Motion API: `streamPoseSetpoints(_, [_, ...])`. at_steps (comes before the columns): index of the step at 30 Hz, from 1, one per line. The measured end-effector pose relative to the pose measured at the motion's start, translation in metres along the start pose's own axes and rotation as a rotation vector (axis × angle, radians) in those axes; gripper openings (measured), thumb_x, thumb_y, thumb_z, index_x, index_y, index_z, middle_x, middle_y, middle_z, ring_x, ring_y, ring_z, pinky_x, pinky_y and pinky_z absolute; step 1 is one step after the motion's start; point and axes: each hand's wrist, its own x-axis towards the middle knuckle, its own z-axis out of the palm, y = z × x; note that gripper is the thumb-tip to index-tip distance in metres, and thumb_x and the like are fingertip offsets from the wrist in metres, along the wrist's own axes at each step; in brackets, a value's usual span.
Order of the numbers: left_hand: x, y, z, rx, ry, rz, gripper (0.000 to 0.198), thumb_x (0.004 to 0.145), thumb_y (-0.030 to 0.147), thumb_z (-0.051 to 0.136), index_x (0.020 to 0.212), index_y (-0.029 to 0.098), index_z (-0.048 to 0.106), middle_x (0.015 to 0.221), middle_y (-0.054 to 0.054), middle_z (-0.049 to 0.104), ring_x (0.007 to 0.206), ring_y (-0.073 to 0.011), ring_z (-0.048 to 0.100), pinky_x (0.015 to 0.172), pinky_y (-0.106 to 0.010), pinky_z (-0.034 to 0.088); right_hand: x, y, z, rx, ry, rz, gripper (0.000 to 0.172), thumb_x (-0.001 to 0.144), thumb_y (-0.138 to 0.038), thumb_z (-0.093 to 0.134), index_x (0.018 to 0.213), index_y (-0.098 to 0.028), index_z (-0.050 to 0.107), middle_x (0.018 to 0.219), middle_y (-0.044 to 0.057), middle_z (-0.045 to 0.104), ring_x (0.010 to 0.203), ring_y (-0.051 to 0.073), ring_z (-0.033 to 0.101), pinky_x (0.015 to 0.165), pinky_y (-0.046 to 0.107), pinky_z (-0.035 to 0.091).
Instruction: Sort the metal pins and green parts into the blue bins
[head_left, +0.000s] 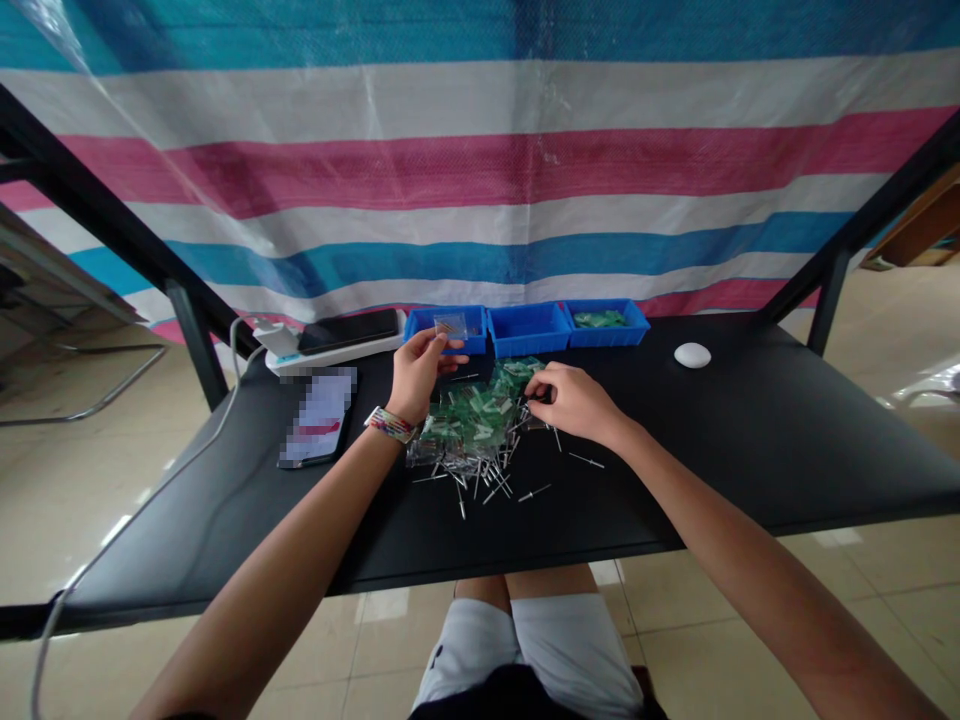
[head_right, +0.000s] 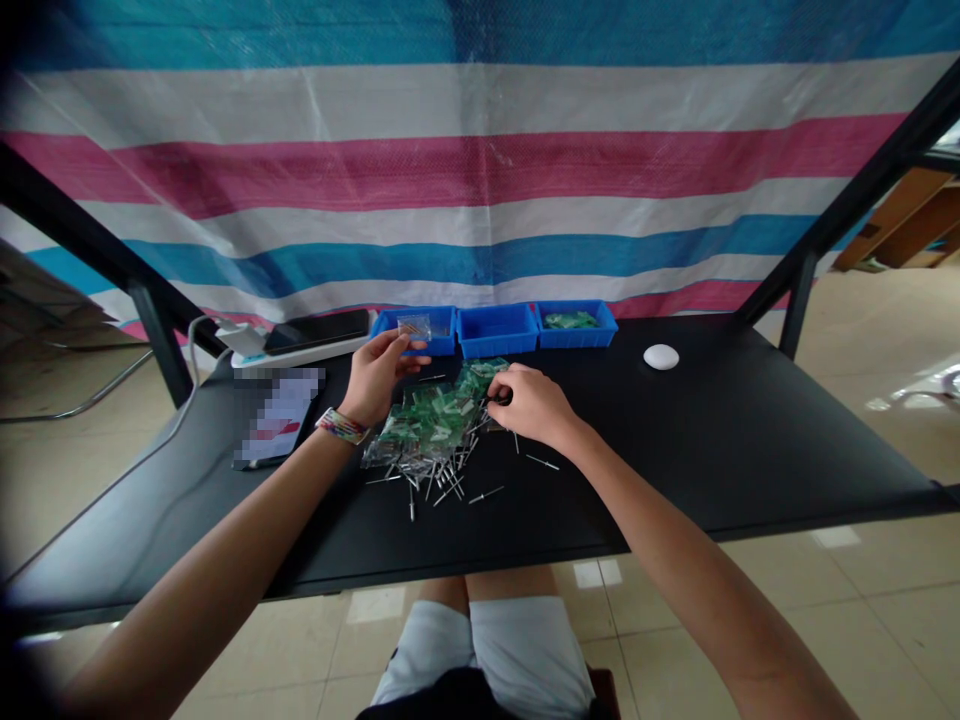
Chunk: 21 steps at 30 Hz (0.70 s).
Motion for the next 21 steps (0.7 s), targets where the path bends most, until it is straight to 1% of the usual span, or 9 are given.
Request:
streamPoseSetpoints(2, [0.0011,0.0003,-0.0011,-0.013,0.01,-0.027,0.022,0.097,0.026,0.067,0.115,0.014,0.068,0.107,-0.01,0.081,0.075,-0.0154,0.079,0.062,-0.022,0.059,-0.0009,-0.0013,0.0004,-0.033,-0.011,-0.007,0.008,0.082,-0.021,0.079,0.09,-0.023,0.08,0.098,0.004,0.073,0.082,0.019,0.069,0.069,0.03,0.045])
streamPoseSetpoints(5, [0.0015,0.0018,-0.0025,-0.067,0.007,-0.06,0.04,0.096,0.024,0.067,0.134,0.014,0.063,0.126,-0.015,0.078,0.083,-0.0173,0.081,0.068,-0.024,0.062,-0.0017,-0.0022,0.0016,-0.061,-0.021,-0.016,0.011,0.082,-0.021,0.081,0.092,-0.023,0.08,0.098,0.004,0.073,0.082,0.02,0.069,0.069,0.03,0.045])
streamPoseSetpoints(8, [0.0006,0.0038,-0.0038,-0.081,-0.046,-0.066,0.059,0.091,0.019,0.07,0.149,0.017,0.057,0.141,-0.017,0.071,0.086,-0.0187,0.082,0.07,-0.026,0.064,-0.0016,-0.0012,0.0027,-0.061,-0.032,-0.021,0.013,0.081,-0.02,0.081,0.094,-0.023,0.08,0.096,0.004,0.073,0.081,0.02,0.069,0.067,0.029,0.044])
streamPoseSetpoints(11, [-0.0009,0.0044,-0.0044,-0.058,-0.087,-0.054,0.069,0.087,0.014,0.067,0.155,0.021,0.054,0.147,-0.017,0.067,0.085,-0.0188,0.082,0.069,-0.027,0.064,-0.0007,0.0005,0.003,-0.034,-0.037,-0.038,0.012,0.083,-0.017,0.081,0.094,-0.022,0.079,0.096,0.003,0.073,0.078,0.018,0.067,0.065,0.029,0.043])
streamPoseSetpoints(15, [-0.002,0.0039,-0.0037,-0.056,-0.086,-0.039,0.071,0.087,0.014,0.063,0.157,0.022,0.052,0.15,-0.017,0.065,0.084,-0.0191,0.082,0.067,-0.026,0.064,0.0003,0.0015,0.0014,-0.017,-0.053,-0.056,0.008,0.086,-0.019,0.082,0.093,-0.022,0.079,0.096,0.004,0.073,0.074,0.016,0.064,0.063,0.028,0.041])
streamPoseSetpoints(21, [-0.0024,0.0041,-0.0018,-0.036,-0.082,-0.051,0.062,0.085,0.018,0.065,0.147,0.015,0.059,0.142,-0.018,0.07,0.081,-0.0201,0.082,0.065,-0.025,0.063,0.0002,0.0012,-0.0008,-0.027,-0.051,-0.056,0.007,0.088,-0.02,0.083,0.094,-0.024,0.082,0.095,0.003,0.071,0.074,0.016,0.063,0.064,0.029,0.041])
